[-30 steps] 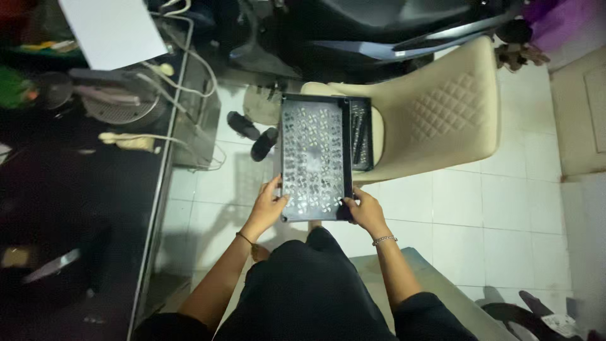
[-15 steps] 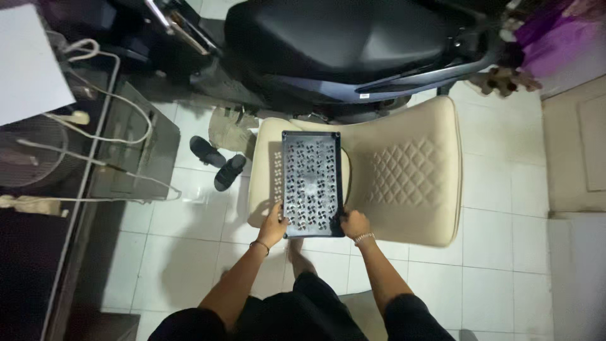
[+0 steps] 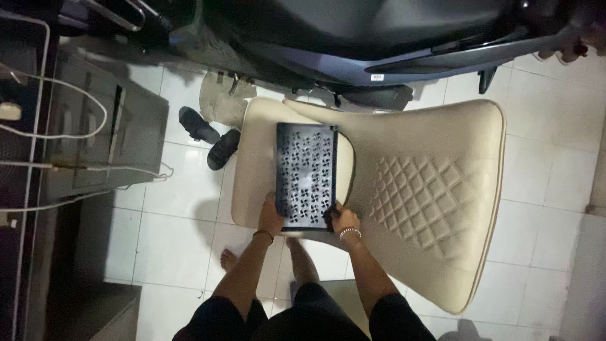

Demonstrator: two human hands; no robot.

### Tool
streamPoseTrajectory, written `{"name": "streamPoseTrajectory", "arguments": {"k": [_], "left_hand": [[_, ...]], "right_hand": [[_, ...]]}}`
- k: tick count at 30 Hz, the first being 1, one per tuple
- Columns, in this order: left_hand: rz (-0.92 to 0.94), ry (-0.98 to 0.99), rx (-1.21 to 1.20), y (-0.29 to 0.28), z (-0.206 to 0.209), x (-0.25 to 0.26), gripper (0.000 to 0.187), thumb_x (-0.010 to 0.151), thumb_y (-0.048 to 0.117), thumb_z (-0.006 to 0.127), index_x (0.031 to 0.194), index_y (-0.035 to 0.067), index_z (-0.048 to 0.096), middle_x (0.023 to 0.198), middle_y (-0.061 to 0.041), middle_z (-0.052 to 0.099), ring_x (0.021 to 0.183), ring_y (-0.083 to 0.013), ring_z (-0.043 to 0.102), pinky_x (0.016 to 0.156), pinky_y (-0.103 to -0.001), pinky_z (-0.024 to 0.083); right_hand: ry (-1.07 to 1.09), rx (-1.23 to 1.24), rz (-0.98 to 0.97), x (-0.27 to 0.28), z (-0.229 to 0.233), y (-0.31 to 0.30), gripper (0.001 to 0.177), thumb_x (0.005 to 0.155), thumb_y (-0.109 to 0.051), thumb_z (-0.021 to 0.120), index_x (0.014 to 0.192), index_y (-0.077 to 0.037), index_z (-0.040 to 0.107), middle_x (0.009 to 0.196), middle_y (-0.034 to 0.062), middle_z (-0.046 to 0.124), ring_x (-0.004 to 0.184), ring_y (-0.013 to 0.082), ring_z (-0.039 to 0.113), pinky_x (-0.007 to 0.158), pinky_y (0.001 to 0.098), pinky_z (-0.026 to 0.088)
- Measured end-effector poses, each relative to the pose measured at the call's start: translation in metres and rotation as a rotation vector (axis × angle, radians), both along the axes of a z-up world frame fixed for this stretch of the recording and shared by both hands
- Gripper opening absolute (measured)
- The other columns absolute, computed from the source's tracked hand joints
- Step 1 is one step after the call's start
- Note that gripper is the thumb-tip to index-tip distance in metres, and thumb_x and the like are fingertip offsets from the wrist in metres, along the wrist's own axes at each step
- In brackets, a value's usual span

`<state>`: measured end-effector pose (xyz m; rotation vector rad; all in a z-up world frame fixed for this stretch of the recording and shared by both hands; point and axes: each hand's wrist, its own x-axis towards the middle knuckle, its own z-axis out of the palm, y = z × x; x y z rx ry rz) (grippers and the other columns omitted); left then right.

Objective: The person assembles a black perforated plastic tray by inserting multiple black rods into its slots. They repeatedly pick up the rods from a table, insert them into the tray, and place the tray on a chair before returning to the table to continue the process.

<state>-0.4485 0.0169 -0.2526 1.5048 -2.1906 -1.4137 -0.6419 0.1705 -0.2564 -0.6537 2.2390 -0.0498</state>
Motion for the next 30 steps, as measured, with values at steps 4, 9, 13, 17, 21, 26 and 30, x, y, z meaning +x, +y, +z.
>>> {"name": "streamPoseTrajectory", "arguments": {"k": [4, 9, 13, 17, 21, 26, 30], "left_hand": [[0.132, -0.023, 0.149, 0.006, -0.011, 0.002, 0.066, 0.083, 0.000, 0.064, 0.142, 0.007, 0.036, 0.117, -0.031, 0.065, 0.113, -0.0489, 0.062, 0.097, -0.051, 0.049], [0.033, -0.279, 0.252, 0.006, -0.024, 0.003, 0.076, 0.084, -0.005, 0.054, 0.154, 0.016, 0.030, 0.114, -0.033, 0.068, 0.113, -0.0495, 0.063, 0.098, -0.053, 0.049], [0.024, -0.266, 0.191, 0.005, -0.027, 0.001, 0.073, 0.085, -0.001, 0.055, 0.152, 0.018, 0.033, 0.123, -0.029, 0.066, 0.118, -0.0475, 0.062, 0.099, -0.054, 0.049], [0.017, -0.279, 0.179, 0.009, -0.017, 0.001, 0.076, 0.088, 0.013, 0.059, 0.155, 0.019, 0.024, 0.144, -0.023, 0.051, 0.127, -0.0447, 0.054, 0.103, -0.056, 0.043], [0.028, -0.284, 0.219, 0.012, -0.003, 0.010, 0.076, 0.094, 0.029, 0.060, 0.157, 0.013, 0.021, 0.155, -0.019, 0.042, 0.134, -0.0409, 0.049, 0.109, -0.051, 0.042], [0.113, 0.033, -0.046, 0.015, 0.033, 0.062, 0.062, 0.104, 0.030, 0.061, 0.153, 0.003, 0.034, 0.152, -0.028, 0.046, 0.138, -0.0449, 0.047, 0.111, -0.051, 0.039], [0.378, 0.082, 0.152, -0.018, 0.067, 0.124, 0.070, 0.096, 0.040, 0.058, 0.155, 0.012, 0.033, 0.142, -0.018, 0.057, 0.111, -0.0313, 0.068, 0.096, -0.041, 0.053]], "right_hand": [[-0.039, 0.095, -0.043, 0.000, -0.004, -0.007, 0.049, 0.094, -0.032, 0.063, 0.141, -0.039, 0.053, 0.112, 0.0148, 0.073, 0.106, 0.0398, 0.069, 0.092, 0.0509, 0.055], [-0.012, 0.049, -0.031, -0.005, -0.007, -0.015, 0.051, 0.093, -0.022, 0.063, 0.141, -0.036, 0.057, 0.118, 0.0143, 0.073, 0.112, 0.0397, 0.068, 0.096, 0.0496, 0.055], [-0.147, 0.160, -0.011, -0.011, -0.004, -0.018, 0.066, 0.088, -0.024, 0.072, 0.148, -0.033, 0.046, 0.125, 0.0169, 0.068, 0.117, 0.0384, 0.065, 0.100, 0.0458, 0.053], [-0.166, 0.027, -0.016, -0.008, 0.007, -0.021, 0.060, 0.090, -0.027, 0.074, 0.144, -0.022, 0.047, 0.128, 0.0140, 0.069, 0.119, 0.0363, 0.065, 0.101, 0.0441, 0.053], [-0.109, -0.122, -0.167, 0.004, 0.029, -0.014, 0.064, 0.089, -0.022, 0.069, 0.148, -0.023, 0.045, 0.128, 0.0117, 0.070, 0.113, 0.0304, 0.070, 0.100, 0.0405, 0.054], [-0.112, -0.320, -0.158, 0.024, 0.063, -0.012, 0.042, 0.092, -0.019, 0.067, 0.133, -0.019, 0.062, 0.119, 0.0083, 0.076, 0.104, 0.0228, 0.074, 0.094, 0.0358, 0.057], [-0.276, -0.589, -0.029, 0.057, 0.089, -0.050, 0.025, 0.096, -0.018, 0.066, 0.120, -0.015, 0.072, 0.110, 0.0073, 0.080, 0.099, 0.0177, 0.075, 0.090, 0.0320, 0.058]]}}
